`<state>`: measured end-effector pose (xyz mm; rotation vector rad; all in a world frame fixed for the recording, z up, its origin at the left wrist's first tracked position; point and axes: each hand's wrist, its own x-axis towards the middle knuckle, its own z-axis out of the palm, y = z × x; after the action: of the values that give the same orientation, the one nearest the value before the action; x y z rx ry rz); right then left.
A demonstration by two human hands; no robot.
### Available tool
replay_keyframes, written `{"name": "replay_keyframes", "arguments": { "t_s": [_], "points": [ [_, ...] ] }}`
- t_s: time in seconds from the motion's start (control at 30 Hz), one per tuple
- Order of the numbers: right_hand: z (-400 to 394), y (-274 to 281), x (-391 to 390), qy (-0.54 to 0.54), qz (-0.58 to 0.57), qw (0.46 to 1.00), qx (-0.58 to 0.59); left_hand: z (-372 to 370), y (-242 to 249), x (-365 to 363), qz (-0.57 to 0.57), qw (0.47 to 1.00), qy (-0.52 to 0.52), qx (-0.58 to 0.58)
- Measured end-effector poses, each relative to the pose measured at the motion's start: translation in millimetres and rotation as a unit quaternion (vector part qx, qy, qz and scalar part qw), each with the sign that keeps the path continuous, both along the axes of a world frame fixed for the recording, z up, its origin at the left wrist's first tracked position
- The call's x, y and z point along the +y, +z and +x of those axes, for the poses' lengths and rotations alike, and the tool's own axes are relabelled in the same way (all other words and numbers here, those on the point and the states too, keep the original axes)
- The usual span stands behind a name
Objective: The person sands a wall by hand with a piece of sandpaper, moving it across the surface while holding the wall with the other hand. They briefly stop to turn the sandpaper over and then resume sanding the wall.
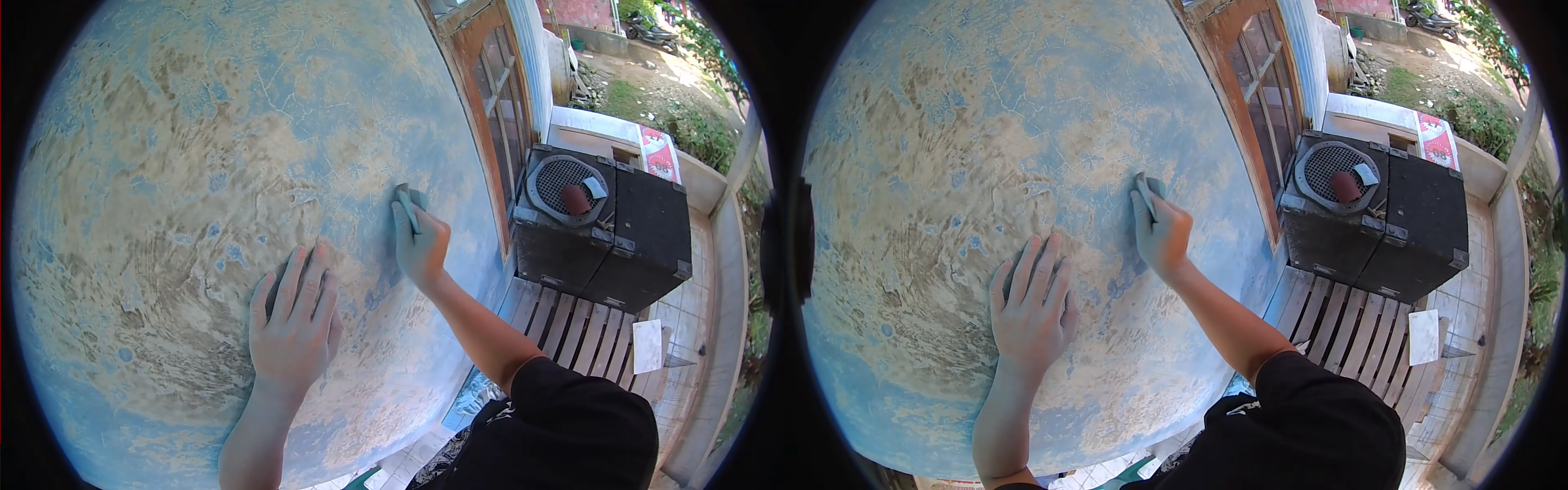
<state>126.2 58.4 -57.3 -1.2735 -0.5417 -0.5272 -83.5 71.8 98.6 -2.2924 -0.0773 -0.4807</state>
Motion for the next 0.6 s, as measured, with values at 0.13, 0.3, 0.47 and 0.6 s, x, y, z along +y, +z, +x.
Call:
{"name": "replay_keyframes", "arguments": {
  "t_s": [0.13,0.3,0.47,0.6],
  "points": [
    [-33,-4,-1,0.01,0.035,0.983,-0.181,2,0,1,-0.004,1.0,-0.003,0.0],
    [-4,-4,-6,0.059,0.002,0.998,-0.029,1,-1,1,0.001,1.0,-0.002,-0.003],
    [-30,10,-12,0.088,-0.046,0.994,0.052,1,-2,1,0.0,1.0,-0.003,-0.008],
    [-32,-2,4,0.047,0.058,0.989,-0.129,2,-3,2,0.006,1.0,-0.006,-0.004]
  ]
}}
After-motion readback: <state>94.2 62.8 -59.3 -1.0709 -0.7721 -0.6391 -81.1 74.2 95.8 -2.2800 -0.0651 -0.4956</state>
